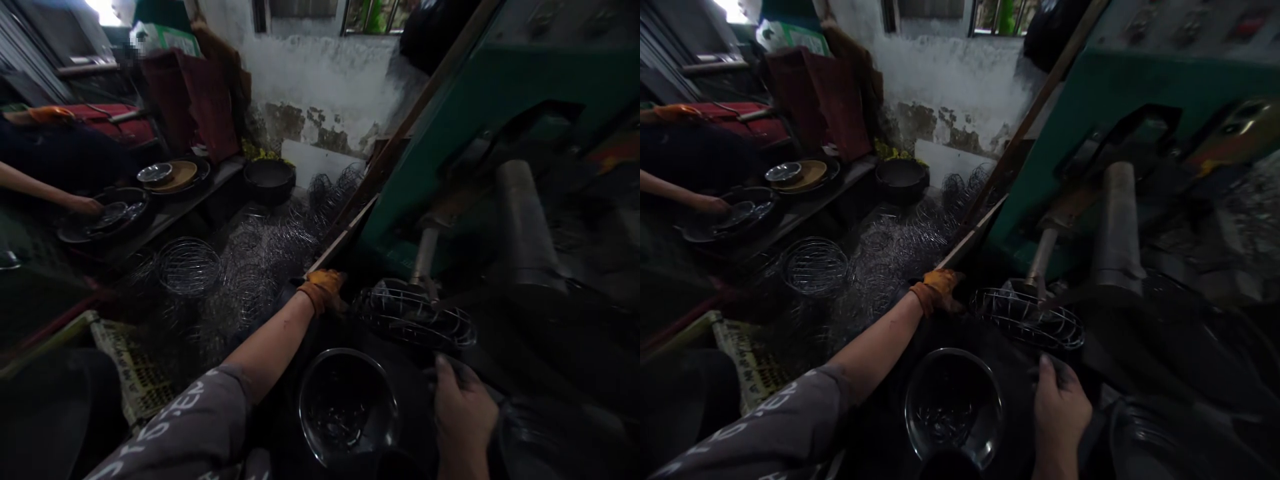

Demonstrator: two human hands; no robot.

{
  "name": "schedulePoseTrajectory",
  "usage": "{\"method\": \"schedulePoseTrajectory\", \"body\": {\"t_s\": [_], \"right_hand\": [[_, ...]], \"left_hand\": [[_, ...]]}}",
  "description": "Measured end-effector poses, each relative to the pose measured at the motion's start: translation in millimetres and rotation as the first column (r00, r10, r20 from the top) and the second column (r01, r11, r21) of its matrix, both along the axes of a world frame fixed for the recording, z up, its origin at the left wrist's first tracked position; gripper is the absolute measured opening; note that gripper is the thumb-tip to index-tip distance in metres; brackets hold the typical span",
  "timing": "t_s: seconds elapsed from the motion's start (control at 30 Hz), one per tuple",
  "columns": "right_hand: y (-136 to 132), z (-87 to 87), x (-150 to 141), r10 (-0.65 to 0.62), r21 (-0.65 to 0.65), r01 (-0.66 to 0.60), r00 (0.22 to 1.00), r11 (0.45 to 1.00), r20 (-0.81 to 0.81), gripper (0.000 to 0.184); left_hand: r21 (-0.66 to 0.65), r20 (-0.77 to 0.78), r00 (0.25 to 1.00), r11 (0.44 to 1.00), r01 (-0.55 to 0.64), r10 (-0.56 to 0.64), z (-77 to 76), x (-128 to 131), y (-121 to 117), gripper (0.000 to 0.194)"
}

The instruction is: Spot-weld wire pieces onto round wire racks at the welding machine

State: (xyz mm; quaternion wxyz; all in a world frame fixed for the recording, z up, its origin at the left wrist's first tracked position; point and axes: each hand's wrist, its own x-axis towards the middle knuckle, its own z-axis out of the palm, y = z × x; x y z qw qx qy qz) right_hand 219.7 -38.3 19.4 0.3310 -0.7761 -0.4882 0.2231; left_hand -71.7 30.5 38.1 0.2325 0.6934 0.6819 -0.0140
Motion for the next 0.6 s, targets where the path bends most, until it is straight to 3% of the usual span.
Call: {"method": "schedulePoseTrajectory", "body": {"t_s": [0.2,0.3,0.37,0.47,0.53,0.6], "right_hand": [[3.9,-0.1,-6.0,-0.02,0.008,0.02,1.0,1.0,-0.011,0.04],[9.0,-9.4,-3.0,-0.007,0.031,0.007,1.0,0.999,0.004,0.046],[15.4,-18.0,-1.6,0.029,0.074,-0.03,0.999,0.997,0.025,0.052],[17.9,-24.8,-4.9,0.049,0.149,-0.053,0.998,0.987,0.028,0.057],[10.1,-21.9,-11.2,0.055,0.19,-0.053,0.998,0.98,-0.004,0.054],[1.8,-16.5,-20.7,0.097,0.227,-0.083,0.994,0.97,-0.052,0.044]], "left_hand": [[0.126,0.159,0.987,0.992,0.02,-0.04,1.9,3.1,-9.5,0.109],[0.305,0.249,0.965,0.952,-0.001,-0.079,-7.0,22.5,-6.0,0.116],[0.4,0.281,0.948,0.916,0.025,-0.148,-13.8,42.6,2.5,0.109],[0.415,0.265,0.944,0.907,0.075,-0.199,-18.4,69.9,10.0,0.083],[0.447,0.221,0.946,0.887,0.119,-0.239,-18.4,77.8,2.8,0.074],[0.513,0.189,0.958,0.853,0.091,-0.216,-21.2,71.9,-6.7,0.071]]}}
